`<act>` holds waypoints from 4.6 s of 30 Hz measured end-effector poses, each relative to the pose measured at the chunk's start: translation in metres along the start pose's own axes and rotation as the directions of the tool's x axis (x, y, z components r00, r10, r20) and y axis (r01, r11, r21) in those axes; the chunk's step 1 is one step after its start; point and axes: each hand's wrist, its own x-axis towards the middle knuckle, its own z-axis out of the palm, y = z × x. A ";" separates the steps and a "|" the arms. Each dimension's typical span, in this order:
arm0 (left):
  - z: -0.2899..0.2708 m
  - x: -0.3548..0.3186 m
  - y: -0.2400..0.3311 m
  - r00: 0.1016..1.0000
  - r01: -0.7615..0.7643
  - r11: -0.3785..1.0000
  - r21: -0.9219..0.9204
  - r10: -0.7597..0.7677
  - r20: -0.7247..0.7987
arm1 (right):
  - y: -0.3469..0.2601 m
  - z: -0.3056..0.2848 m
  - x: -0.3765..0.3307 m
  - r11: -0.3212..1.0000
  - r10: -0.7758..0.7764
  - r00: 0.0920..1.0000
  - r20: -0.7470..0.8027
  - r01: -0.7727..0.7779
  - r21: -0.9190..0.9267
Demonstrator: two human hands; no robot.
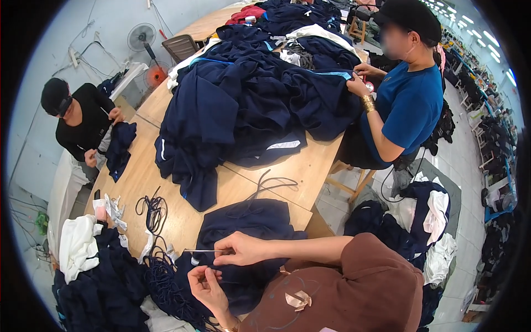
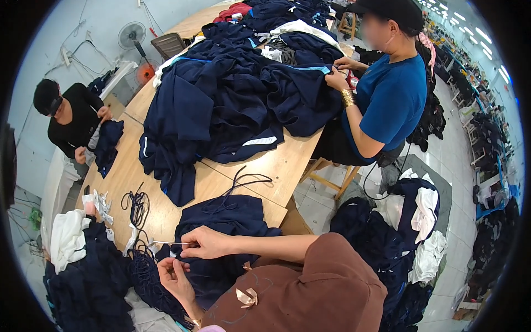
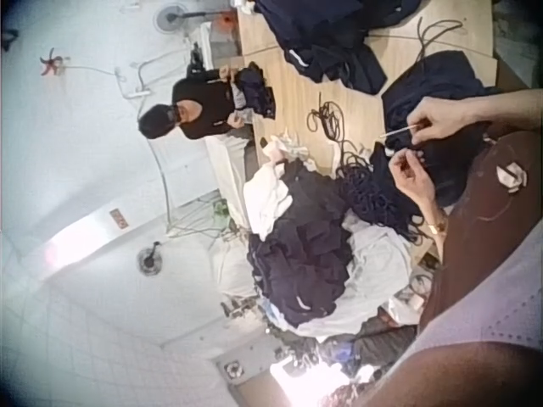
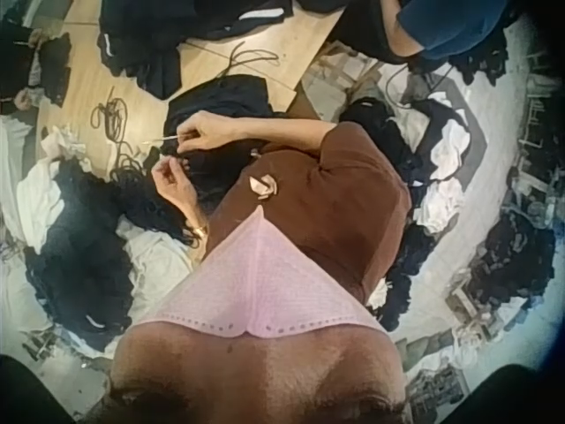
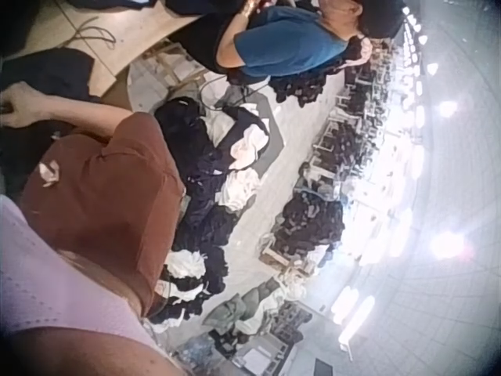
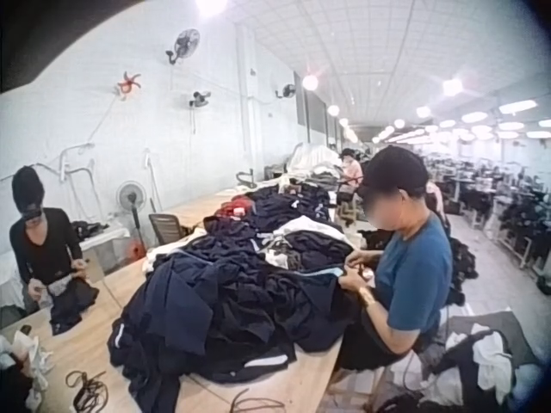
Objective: Threading a drawstring through the waistband of a pair of shorts or pants using a metal threading needle.
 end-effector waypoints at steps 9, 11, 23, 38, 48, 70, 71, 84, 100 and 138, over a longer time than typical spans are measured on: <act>-0.003 -0.008 -0.016 0.998 0.034 0.836 -0.548 -0.053 -0.020 | 0.016 0.012 -0.007 0.978 0.059 0.990 0.127 -0.082 0.190; -0.008 -0.008 -0.015 1.000 0.007 0.754 -0.656 0.009 0.021 | 0.017 0.010 -0.010 0.974 0.056 0.988 0.145 -0.086 0.211; -0.029 0.004 0.040 0.926 -0.215 0.964 0.159 0.253 -0.279 | 0.018 -0.065 -0.008 0.797 0.327 0.773 -0.544 0.083 0.598; 0.047 -0.005 0.006 0.994 -0.096 0.984 0.148 0.088 0.058 | -0.009 -0.038 -0.019 0.933 0.047 0.866 -0.498 0.139 0.331; 0.042 -0.006 0.004 0.995 -0.103 0.986 0.134 0.100 0.029 | -0.010 -0.031 -0.025 0.969 -0.151 0.885 -0.440 0.220 0.112; 0.037 -0.006 0.007 0.993 -0.105 0.981 0.161 0.113 -0.042 | -0.010 -0.019 -0.023 0.940 -0.336 0.888 -0.314 0.338 -0.051; 0.037 -0.006 0.008 0.993 -0.105 0.981 0.161 0.113 -0.041 | -0.008 -0.018 -0.024 0.921 -0.384 0.870 -0.308 0.384 -0.065; 0.032 -0.002 0.006 1.000 -0.008 0.915 -0.404 -0.004 -0.031 | -0.016 -0.002 -0.011 0.937 -0.262 0.930 -0.256 0.309 0.164; 0.007 -0.030 -0.037 0.992 0.115 0.489 0.865 -0.095 -0.078 | -0.010 -0.056 -0.023 0.980 -0.057 0.863 -0.502 -0.049 -0.194; -0.108 0.003 0.126 0.441 -0.546 0.662 0.514 0.748 -0.496 | -0.096 -0.098 0.006 0.815 -0.574 0.608 -0.548 0.357 -0.457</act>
